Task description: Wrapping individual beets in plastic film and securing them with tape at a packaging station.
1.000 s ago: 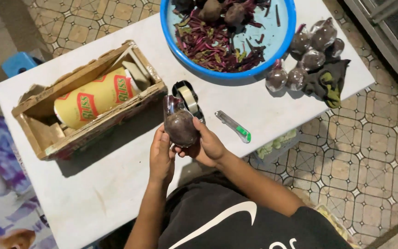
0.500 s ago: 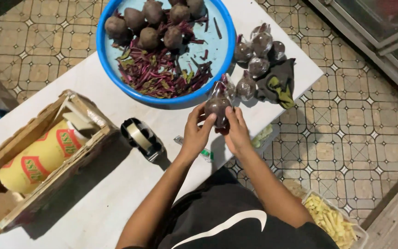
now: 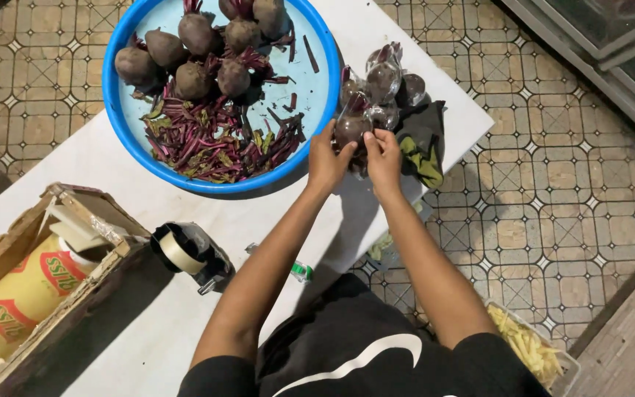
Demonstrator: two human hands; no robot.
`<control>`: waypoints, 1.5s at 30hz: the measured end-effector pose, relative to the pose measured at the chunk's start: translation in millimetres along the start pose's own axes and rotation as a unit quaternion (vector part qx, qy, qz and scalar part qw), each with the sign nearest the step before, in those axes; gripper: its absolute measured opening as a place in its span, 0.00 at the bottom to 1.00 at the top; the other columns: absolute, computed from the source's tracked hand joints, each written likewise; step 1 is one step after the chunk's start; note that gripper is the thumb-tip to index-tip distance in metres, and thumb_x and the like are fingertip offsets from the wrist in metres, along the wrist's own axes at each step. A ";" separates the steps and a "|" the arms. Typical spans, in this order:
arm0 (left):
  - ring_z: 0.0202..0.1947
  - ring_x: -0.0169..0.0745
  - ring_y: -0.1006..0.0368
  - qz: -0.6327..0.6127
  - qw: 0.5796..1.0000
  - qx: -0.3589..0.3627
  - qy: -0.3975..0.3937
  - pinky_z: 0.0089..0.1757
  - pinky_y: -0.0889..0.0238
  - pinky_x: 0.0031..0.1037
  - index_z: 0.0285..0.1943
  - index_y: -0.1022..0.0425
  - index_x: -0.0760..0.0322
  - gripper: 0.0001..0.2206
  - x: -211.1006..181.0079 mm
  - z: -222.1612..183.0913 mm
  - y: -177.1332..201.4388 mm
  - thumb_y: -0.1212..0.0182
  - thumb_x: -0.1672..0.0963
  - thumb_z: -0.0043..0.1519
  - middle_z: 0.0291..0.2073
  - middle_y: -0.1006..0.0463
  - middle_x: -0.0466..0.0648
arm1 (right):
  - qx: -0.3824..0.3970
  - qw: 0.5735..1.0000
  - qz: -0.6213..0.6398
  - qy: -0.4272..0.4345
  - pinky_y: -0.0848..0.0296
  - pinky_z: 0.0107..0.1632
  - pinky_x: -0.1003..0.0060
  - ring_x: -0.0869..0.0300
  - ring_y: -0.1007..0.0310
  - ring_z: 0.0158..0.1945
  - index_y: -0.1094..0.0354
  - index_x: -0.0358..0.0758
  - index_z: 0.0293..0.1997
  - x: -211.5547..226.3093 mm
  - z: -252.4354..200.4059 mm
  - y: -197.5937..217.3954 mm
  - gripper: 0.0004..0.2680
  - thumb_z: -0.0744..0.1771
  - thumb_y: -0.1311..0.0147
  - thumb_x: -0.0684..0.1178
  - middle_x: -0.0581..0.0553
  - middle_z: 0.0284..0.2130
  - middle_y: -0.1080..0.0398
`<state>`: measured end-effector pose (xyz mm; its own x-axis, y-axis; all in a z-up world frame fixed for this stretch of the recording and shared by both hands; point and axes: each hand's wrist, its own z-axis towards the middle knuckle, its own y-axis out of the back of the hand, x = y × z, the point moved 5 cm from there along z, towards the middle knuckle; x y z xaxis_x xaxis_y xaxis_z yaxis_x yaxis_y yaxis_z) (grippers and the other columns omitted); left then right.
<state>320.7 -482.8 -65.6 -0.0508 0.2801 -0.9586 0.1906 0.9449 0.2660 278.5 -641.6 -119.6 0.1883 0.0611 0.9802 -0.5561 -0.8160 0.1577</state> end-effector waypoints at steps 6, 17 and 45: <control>0.54 0.63 0.24 0.067 0.997 -0.010 0.027 0.48 0.22 0.39 0.69 0.35 0.73 0.30 21.0 30.4 -11.1 0.30 0.56 0.60 0.51 0.29 0.63 | 0.009 0.999 0.032 -0.024 0.19 0.33 0.69 0.60 0.24 0.32 0.30 0.27 0.54 -16.3 24.8 -7.6 0.11 0.69 0.43 0.45 0.35 0.37 0.25; 0.53 0.66 0.25 0.074 0.997 0.012 0.012 0.48 0.22 0.38 0.68 0.35 0.76 0.25 29.9 41.4 -6.7 0.35 0.59 0.62 0.49 0.29 0.66 | 0.054 0.997 0.029 -0.039 0.17 0.32 0.70 0.58 0.23 0.36 0.34 0.24 0.59 -16.3 32.3 -7.9 0.14 0.67 0.44 0.41 0.29 0.43 0.29; 0.63 0.67 0.35 0.042 0.971 -0.223 0.074 0.62 0.38 0.52 0.67 0.35 0.72 0.22 130.4 143.1 183.1 0.39 0.61 0.63 0.60 0.36 0.63 | 0.165 0.982 -0.043 -0.079 0.12 0.37 0.64 0.57 0.19 0.38 0.33 0.27 0.57 17.7 69.7 -291.1 0.20 0.65 0.38 0.54 0.31 0.43 0.27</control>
<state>489.2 -297.4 -156.4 -0.1995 0.3494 -0.9155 -0.2412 0.8880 0.3914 500.1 -443.0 -156.5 0.3608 0.0683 0.9302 -0.2460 -0.9550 0.1656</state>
